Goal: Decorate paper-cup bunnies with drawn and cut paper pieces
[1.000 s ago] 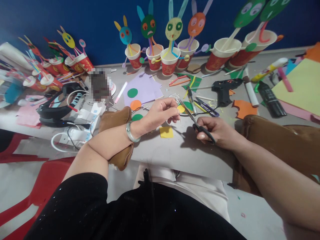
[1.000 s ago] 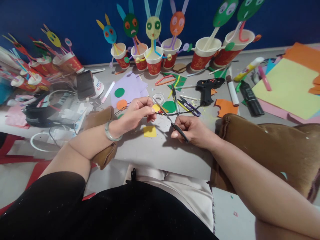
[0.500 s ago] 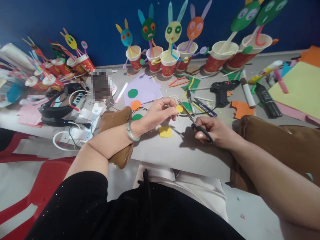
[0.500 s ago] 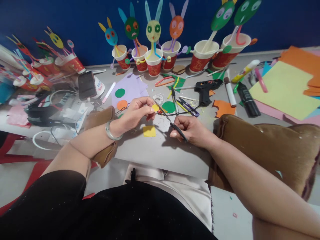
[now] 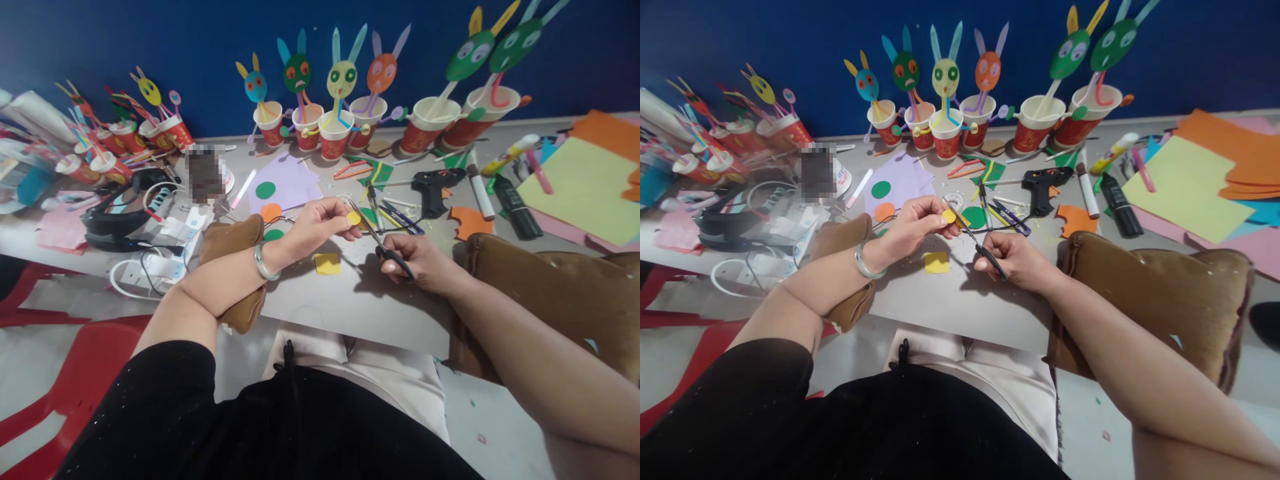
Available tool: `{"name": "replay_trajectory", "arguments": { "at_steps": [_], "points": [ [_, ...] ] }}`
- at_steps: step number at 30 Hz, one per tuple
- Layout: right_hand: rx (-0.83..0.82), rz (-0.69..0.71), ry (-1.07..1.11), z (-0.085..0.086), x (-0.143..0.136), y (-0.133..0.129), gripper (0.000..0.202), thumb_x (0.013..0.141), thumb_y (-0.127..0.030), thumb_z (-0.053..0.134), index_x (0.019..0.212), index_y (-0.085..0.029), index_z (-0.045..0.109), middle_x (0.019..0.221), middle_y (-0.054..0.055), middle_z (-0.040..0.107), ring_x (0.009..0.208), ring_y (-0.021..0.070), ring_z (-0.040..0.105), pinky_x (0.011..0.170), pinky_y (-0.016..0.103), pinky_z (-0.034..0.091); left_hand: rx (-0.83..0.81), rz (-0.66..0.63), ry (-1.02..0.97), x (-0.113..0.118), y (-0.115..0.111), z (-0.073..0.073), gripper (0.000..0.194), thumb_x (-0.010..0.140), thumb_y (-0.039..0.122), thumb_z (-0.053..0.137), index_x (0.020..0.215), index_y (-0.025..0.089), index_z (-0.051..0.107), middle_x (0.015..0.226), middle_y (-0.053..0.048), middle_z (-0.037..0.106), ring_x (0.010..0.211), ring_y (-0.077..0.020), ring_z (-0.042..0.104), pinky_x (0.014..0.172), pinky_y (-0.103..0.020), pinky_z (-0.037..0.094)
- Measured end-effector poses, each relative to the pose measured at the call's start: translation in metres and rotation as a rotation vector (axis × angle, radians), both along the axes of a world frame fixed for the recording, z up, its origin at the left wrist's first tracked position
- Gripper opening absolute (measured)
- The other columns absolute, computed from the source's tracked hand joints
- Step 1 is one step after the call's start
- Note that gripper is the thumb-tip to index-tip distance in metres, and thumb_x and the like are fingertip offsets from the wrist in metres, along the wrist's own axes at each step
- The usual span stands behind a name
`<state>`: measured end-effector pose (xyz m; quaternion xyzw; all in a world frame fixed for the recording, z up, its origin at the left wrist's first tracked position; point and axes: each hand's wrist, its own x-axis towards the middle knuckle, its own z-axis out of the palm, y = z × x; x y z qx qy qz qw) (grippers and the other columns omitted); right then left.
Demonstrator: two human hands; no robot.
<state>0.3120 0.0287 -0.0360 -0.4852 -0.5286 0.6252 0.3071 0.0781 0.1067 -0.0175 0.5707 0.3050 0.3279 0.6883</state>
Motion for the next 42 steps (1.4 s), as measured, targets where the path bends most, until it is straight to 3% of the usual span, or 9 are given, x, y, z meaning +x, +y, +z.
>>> {"name": "replay_trajectory", "arguments": {
  "at_steps": [11,16,19,22,25,28,34,38,42],
  "points": [
    [0.062,-0.036,-0.001,-0.005,0.003,0.003,0.067,0.065,-0.075,0.098,0.069,-0.025,0.054,0.050,-0.002,0.057,0.047,0.0110,0.043,0.048,0.027,0.027,0.020,0.010,-0.023,0.001,0.003,-0.006,0.033,0.088,0.031,0.084,0.079,0.021,0.054,0.081,0.000,0.073,0.080,-0.0135,0.076,0.081,-0.029,0.062],
    [0.200,-0.195,0.013,-0.007,0.006,0.006,0.066,0.066,-0.080,0.094,0.073,-0.027,0.055,0.055,-0.002,0.058,0.051,0.0152,0.048,0.053,0.032,0.038,0.157,-0.001,0.107,0.008,-0.001,-0.013,0.020,0.084,0.024,0.079,0.076,0.020,0.061,0.076,0.001,0.070,0.071,-0.0119,0.068,0.072,-0.027,0.056],
    [0.273,-0.302,0.008,-0.007,0.007,0.007,0.064,0.069,-0.080,0.090,0.074,-0.027,0.055,0.057,-0.002,0.059,0.053,0.0148,0.048,0.054,0.031,0.040,0.356,-0.009,0.271,0.013,-0.008,-0.010,0.014,0.080,0.015,0.074,0.071,0.020,0.064,0.070,0.002,0.067,0.068,-0.0113,0.059,0.068,-0.025,0.048],
    [0.335,-0.371,0.000,-0.006,0.005,0.009,0.062,0.073,-0.079,0.087,0.072,-0.026,0.055,0.058,-0.002,0.059,0.053,0.0136,0.047,0.055,0.030,0.039,0.541,-0.092,0.433,0.018,-0.012,0.000,0.017,0.077,0.011,0.072,0.065,0.020,0.064,0.068,0.002,0.068,0.067,-0.0123,0.056,0.068,-0.027,0.043],
    [0.361,-0.408,-0.021,-0.004,0.002,0.009,0.059,0.074,-0.076,0.086,0.072,-0.026,0.055,0.058,-0.002,0.059,0.054,0.0133,0.047,0.055,0.030,0.039,0.601,-0.303,0.591,0.022,-0.010,0.010,0.018,0.073,0.008,0.074,0.061,0.019,0.067,0.063,0.001,0.067,0.061,-0.0125,0.055,0.065,-0.028,0.040],
    [0.364,-0.453,-0.001,-0.003,0.000,0.010,0.061,0.072,-0.076,0.088,0.072,-0.026,0.054,0.059,-0.003,0.059,0.054,0.0124,0.045,0.054,0.029,0.038,0.527,-0.339,0.600,0.027,0.000,0.017,0.016,0.068,0.002,0.074,0.065,0.017,0.074,0.065,0.001,0.072,0.062,-0.0131,0.060,0.066,-0.028,0.043],
    [0.361,-0.501,0.001,-0.005,0.000,0.011,0.063,0.069,-0.076,0.091,0.073,-0.026,0.053,0.060,-0.002,0.059,0.053,0.0117,0.043,0.053,0.028,0.035,0.123,-0.065,0.332,0.036,0.011,0.019,0.016,0.077,-0.002,0.072,0.079,0.014,0.070,0.069,0.002,0.070,0.061,-0.0102,0.064,0.067,-0.028,0.051],
    [0.373,-0.535,-0.028,-0.005,0.000,0.012,0.061,0.066,-0.069,0.096,0.080,-0.027,0.054,0.066,-0.002,0.062,0.060,0.0157,0.053,0.057,0.030,0.042,-0.026,0.088,0.230,0.043,0.007,0.014,0.018,0.084,-0.001,0.074,0.084,0.015,0.065,0.068,0.005,0.066,0.058,-0.0072,0.059,0.063,-0.025,0.047],
    [0.382,-0.552,-0.042,-0.008,0.000,0.012,0.063,0.063,-0.064,0.100,0.086,-0.028,0.054,0.078,0.000,0.070,0.071,0.0192,0.065,0.065,0.033,0.053,-0.125,0.133,0.189,0.048,0.005,0.005,0.018,0.086,0.002,0.077,0.090,0.015,0.066,0.073,0.004,0.069,0.064,-0.0083,0.064,0.065,-0.025,0.049]
  ]
}}
